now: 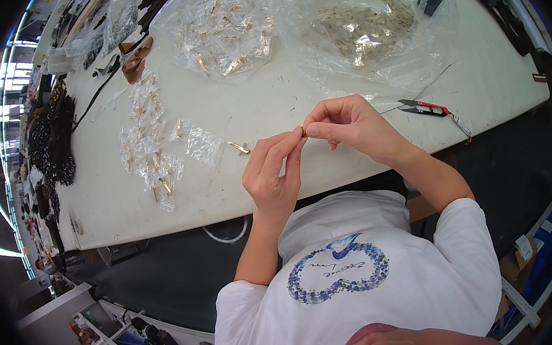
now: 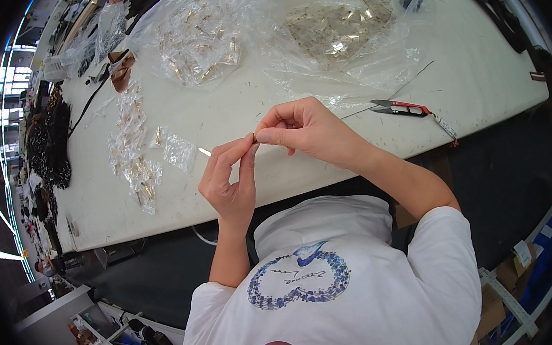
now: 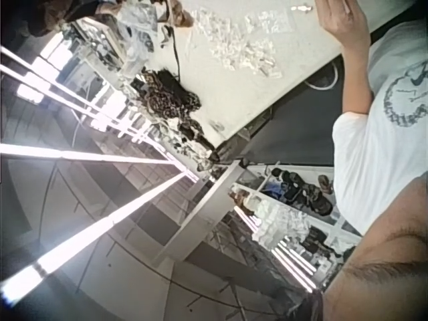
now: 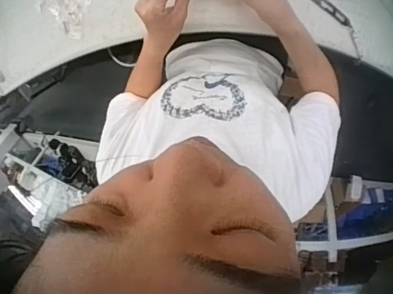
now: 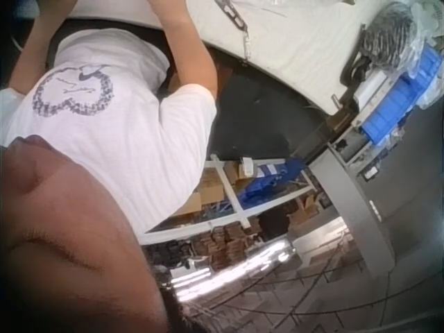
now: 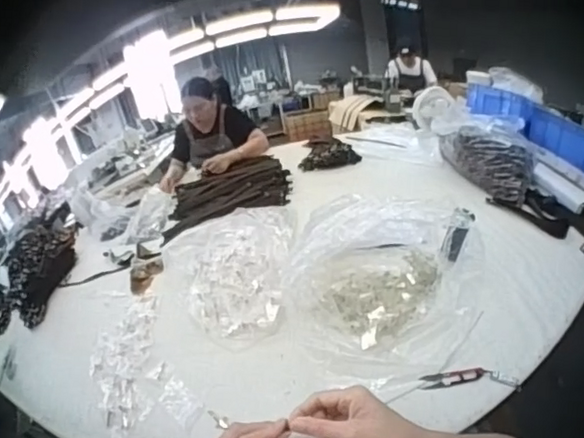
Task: Assembling small metal decorative pieces by threading them onto a thin wire or string.
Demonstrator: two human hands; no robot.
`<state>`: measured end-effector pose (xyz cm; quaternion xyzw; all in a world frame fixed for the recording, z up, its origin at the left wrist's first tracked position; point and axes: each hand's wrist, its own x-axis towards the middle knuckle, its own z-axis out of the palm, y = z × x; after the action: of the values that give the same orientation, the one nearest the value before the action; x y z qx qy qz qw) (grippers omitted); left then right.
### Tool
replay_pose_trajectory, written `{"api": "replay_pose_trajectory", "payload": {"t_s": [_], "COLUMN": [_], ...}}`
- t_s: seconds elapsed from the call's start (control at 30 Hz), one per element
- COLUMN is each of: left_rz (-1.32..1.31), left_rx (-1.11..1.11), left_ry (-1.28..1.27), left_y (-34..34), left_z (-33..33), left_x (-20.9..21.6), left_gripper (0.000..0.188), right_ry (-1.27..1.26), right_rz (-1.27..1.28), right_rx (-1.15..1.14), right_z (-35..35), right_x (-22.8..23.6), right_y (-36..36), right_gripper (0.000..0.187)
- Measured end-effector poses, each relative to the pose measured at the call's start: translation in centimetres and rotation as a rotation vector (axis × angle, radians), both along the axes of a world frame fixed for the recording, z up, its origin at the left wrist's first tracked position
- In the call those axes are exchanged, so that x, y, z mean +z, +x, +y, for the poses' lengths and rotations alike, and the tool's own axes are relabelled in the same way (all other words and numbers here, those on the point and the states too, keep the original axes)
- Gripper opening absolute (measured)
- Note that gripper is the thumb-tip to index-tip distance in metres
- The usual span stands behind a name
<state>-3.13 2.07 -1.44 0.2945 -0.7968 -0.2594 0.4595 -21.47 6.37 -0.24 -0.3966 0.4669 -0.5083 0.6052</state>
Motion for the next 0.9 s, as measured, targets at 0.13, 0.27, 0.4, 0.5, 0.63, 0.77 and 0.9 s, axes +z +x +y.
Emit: {"api": "replay_pose_trajectory", "payload": {"t_s": [0.13,0.27,0.4,0.5,0.63,0.77,0.9], "left_rz": [0.061,0.293,0.379,0.341,0.288,0.211,0.217], "left_rx": [-0.021,-0.083,-0.184,-0.311,-0.354,-0.363,-0.407], "left_ry": [0.099,0.604,0.902,1.051,1.079,1.113,1.176], "left_y": [0.2,0.7,1.5,2.4,2.9,3.0,3.2], "left_z": [-0.1,0.2,-0.6,-1.0,-1.1,-1.3,-1.7], "left_x": [-0.5,-0.1,1.0,1.1,1.3,1.7,1.0], "left_gripper": [0.017,0.01,0.011,0.013,0.012,0.011,0.011], "right_ry": [0.036,0.036,-0.319,-0.507,-0.657,-0.736,-0.794], "right_rz": [-0.011,0.056,0.408,0.622,0.78,0.839,0.861], "right_rx": [0.012,0.042,-0.127,-0.111,-0.016,0.023,0.046], "right_z": [0.1,0.1,0.3,0.3,0.2,-0.1,-0.2], "right_x": [0.5,1.5,1.8,2.4,2.5,2.2,2.1], "right_y": [0.0,-0.1,-0.2,0.0,0.3,0.3,0.1], "right_gripper": [0.015,0.013,0.011,0.016,0.02,0.019,0.017]}}
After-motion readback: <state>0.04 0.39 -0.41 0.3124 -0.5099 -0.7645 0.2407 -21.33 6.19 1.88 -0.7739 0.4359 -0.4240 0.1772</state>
